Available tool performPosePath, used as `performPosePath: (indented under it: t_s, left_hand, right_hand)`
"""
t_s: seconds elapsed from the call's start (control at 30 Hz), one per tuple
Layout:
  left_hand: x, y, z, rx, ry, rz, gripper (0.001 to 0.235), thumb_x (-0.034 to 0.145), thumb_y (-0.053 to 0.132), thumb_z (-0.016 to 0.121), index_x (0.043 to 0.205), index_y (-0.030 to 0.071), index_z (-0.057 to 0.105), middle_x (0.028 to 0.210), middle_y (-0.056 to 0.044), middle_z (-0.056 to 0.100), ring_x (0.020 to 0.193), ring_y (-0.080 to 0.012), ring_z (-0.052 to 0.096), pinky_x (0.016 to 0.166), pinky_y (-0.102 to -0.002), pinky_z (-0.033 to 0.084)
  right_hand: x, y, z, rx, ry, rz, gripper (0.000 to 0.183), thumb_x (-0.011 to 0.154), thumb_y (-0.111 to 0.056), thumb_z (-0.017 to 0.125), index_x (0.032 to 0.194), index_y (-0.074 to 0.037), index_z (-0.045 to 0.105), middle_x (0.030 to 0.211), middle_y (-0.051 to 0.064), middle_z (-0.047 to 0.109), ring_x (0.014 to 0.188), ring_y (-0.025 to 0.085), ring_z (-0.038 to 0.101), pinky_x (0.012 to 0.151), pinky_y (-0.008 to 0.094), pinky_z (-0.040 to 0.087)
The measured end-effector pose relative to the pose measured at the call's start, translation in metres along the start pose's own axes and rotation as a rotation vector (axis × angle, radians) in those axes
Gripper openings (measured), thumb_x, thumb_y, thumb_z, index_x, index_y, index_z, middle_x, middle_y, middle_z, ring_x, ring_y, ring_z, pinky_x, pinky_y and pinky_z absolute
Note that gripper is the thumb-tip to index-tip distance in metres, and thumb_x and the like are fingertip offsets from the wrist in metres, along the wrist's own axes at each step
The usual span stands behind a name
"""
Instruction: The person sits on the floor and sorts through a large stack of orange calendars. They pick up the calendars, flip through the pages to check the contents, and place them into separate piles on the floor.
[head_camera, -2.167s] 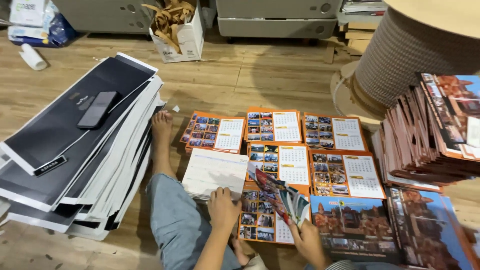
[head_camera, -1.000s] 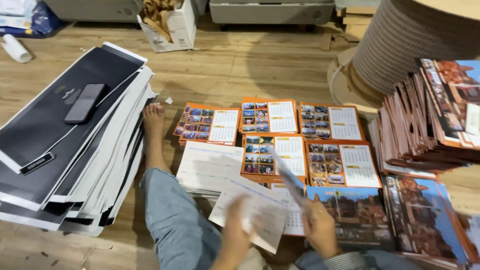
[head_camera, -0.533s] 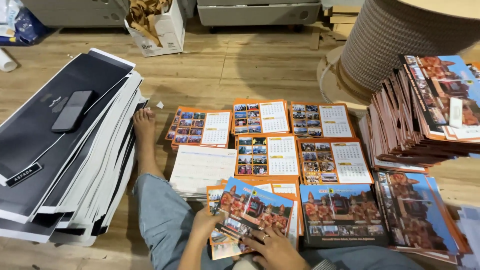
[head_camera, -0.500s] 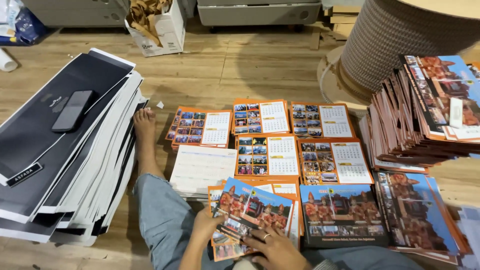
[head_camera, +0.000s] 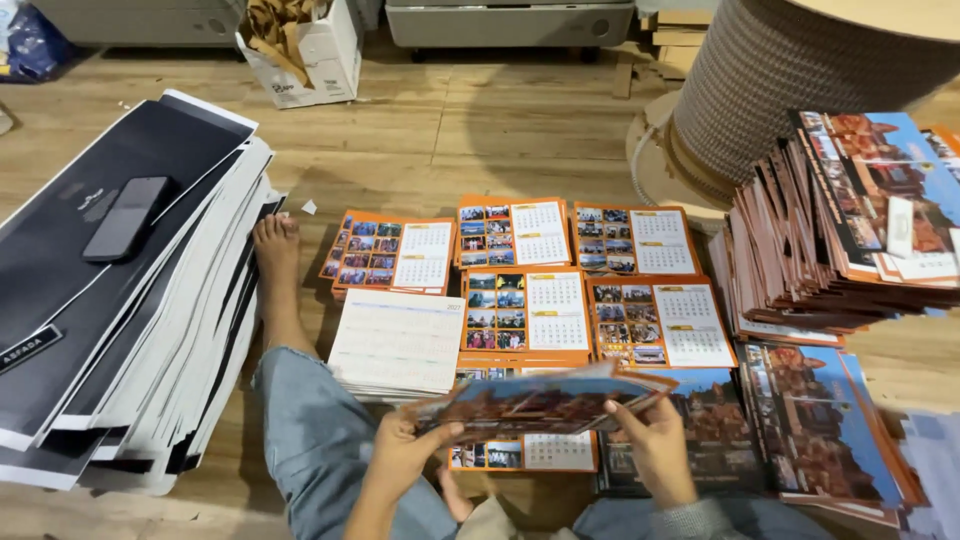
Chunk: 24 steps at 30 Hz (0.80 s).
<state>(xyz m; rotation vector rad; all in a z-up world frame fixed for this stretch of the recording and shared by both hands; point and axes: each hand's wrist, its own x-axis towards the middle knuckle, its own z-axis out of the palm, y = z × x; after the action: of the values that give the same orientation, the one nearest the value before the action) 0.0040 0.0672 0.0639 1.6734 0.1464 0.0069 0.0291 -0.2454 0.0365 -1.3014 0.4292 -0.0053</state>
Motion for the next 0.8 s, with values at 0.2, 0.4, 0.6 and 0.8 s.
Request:
performPosePath:
  t_s: [0.2, 0.4, 0.6, 0.8]
  left_hand:
    - [0.014, -0.014, -0.003, 0.200, 0.011, -0.179, 0.057, 0.057, 0.026, 0.087, 0.040, 0.012, 0.035, 0.125, -0.007, 0.065, 0.113, -0.0075, 0.061, 0.085, -0.023, 0.045]
    - [-0.005, -0.004, 0.001, -0.273, -0.163, 0.036, 0.032, 0.069, 0.004, 0.077, 0.098, 0.004, 0.064, 0.095, -0.013, 0.073, 0.091, -0.0223, 0.070, 0.072, -0.032, 0.061]
    - [-0.013, -0.031, 0.024, -0.119, -0.056, 0.135, 0.041, 0.069, 0.009, 0.077, 0.108, 0.008, 0.064, 0.111, -0.007, 0.061, 0.108, -0.0187, 0.058, 0.094, -0.030, 0.043]
    - [-0.019, -0.036, 0.042, -0.071, 0.166, 0.313, 0.007, 0.076, 0.007, 0.068, 0.080, 0.010, 0.064, 0.082, -0.002, 0.066, 0.062, -0.0071, 0.052, 0.056, -0.019, 0.039]
  right_hand:
    - [-0.012, -0.016, 0.002, -0.066, 0.008, -0.003, 0.032, 0.071, -0.002, 0.071, 0.100, 0.002, 0.057, 0.092, 0.022, 0.069, 0.082, 0.034, 0.067, 0.070, 0.044, 0.059]
    - [-0.008, -0.005, 0.007, -0.275, -0.339, -0.122, 0.059, 0.064, -0.010, 0.077, 0.120, -0.011, 0.056, 0.114, 0.012, 0.069, 0.102, 0.027, 0.067, 0.086, 0.041, 0.060]
    - [-0.021, 0.027, 0.026, -0.422, -0.431, -0.252, 0.081, 0.064, -0.015, 0.079, 0.131, -0.012, 0.033, 0.131, 0.013, 0.048, 0.123, 0.026, 0.046, 0.109, 0.042, 0.034]
    - [-0.031, 0.025, 0.034, -0.311, -0.118, -0.634, 0.006, 0.084, -0.004, 0.054, 0.089, -0.006, 0.052, 0.083, 0.008, 0.062, 0.083, 0.020, 0.061, 0.117, 0.043, 0.021]
